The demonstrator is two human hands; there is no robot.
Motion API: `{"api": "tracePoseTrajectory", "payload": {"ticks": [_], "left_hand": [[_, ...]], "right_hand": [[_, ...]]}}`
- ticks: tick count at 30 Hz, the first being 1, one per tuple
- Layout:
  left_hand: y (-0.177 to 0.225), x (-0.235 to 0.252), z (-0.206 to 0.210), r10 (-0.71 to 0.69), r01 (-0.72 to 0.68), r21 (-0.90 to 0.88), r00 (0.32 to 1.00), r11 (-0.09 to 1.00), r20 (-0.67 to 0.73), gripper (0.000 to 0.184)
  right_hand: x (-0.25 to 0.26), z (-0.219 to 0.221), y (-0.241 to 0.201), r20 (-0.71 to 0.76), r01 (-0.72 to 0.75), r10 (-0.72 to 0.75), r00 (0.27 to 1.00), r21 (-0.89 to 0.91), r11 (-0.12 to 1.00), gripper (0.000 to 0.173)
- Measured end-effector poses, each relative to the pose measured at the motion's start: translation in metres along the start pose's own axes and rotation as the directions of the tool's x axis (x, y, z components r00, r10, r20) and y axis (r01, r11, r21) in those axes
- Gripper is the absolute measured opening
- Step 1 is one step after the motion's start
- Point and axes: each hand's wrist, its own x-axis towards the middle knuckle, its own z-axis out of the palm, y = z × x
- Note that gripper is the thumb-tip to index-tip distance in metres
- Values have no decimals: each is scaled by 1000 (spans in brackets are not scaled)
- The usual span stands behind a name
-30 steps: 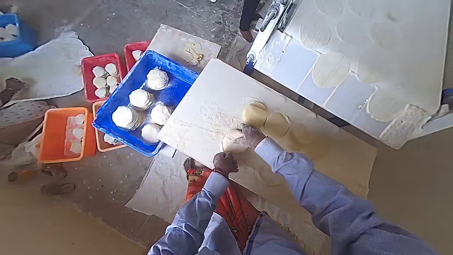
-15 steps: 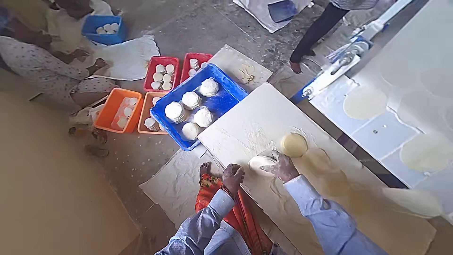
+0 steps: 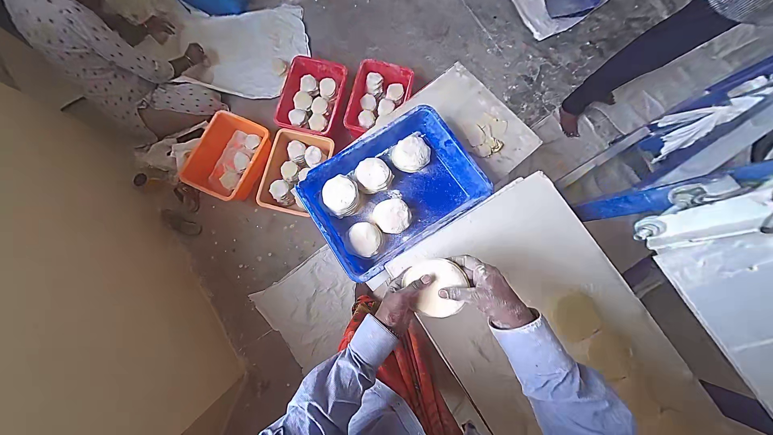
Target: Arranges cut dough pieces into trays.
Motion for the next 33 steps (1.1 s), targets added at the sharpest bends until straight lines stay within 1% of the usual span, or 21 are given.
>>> {"api": "tracePoseTrajectory", "payload": {"ticks": [1, 3, 5, 7, 8, 9, 11, 13, 14, 17, 19, 20, 21, 22, 23, 24, 25, 26, 28, 30, 33], "left_hand": [[12, 3, -5, 23, -20, 55, 999, 998, -41, 36], [39, 13, -18, 71, -58, 145, 994, 988, -87, 40], [64, 27, -36, 102, -71, 243, 988, 967, -115, 42], [82, 48, -58, 131, -58, 372, 976, 926, -173, 38], [88, 60, -69, 142, -26, 464, 966, 886, -216, 37], [95, 72, -79, 145, 31, 569, 955, 822, -260, 39], [111, 94, -93, 113, 200, 756, 934, 624, -340, 46], [122, 114, -99, 51, 321, 841, 924, 436, -379, 48], [125, 123, -101, 34, 344, 860, 923, 375, -384, 48], [128, 140, -102, 26, 360, 898, 925, 255, -378, 45], [127, 143, -100, 55, 357, 917, 927, 178, -372, 43], [127, 144, -98, 76, 357, 923, 926, 145, -370, 43], [127, 145, -97, 102, 362, 924, 922, 120, -375, 46], [126, 145, -97, 130, 366, 925, 917, 104, -377, 51], [125, 144, -97, 157, 367, 926, 913, 84, -376, 55], [124, 142, -97, 182, 360, 931, 913, 68, -366, 57], [123, 140, -98, 208, 340, 939, 916, 54, -344, 58], [123, 137, -98, 238, 306, 951, 921, 44, -307, 56], [122, 128, -101, 298, 228, 973, 927, 36, -228, 50], [121, 117, -106, 355, 162, 985, 919, 59, -172, 45], [119, 99, -116, 468, 28, 996, 881, 91, -67, 39]], "right_hand": [[15, 5, -4, 74, -46, 40, 996, 79, 996, 63], [48, 21, -16, 160, -103, 78, 984, 151, 983, 53], [84, 42, -24, 175, -120, 103, 979, 88, 989, 45], [120, 68, -26, 166, -140, 141, 976, -18, 990, 44], [136, 80, -24, 160, -170, 179, 971, -65, 983, 46], [151, 93, -21, 155, -223, 235, 959, -92, 970, 48], [177, 116, -9, 139, -352, 369, 919, -131, 927, 54], [195, 132, 3, 127, -430, 458, 880, -197, 881, 58], [201, 137, 7, 116, -442, 477, 871, -239, 865, 58], [207, 140, 1, 71, -419, 480, 874, -392, 819, 54], [203, 133, -14, 34, -328, 413, 910, -552, 767, 50], [202, 128, -20, 5, -248, 323, 946, -631, 735, 47], [204, 123, -22, -11, -146, 196, 981, -706, 693, 44], [211, 117, -19, 26, -18, 60, 998, -769, 639, 44], [221, 112, -12, 120, 133, -61, 991, -804, 580, 44], [234, 108, -4, 236, 264, -121, 964, -811, 522, 45], [247, 106, 1, 347, 368, -136, 928, -801, 472, 45], [259, 107, 4, 439, 441, -110, 892, -787, 432, 44], [279, 113, 10, 562, 548, -67, 824, -761, 347, 38], [296, 121, 19, 629, 614, -63, 775, -725, 313, 30], [304, 124, 22, 649, 634, -58, 758, -715, 293, 26]]}}
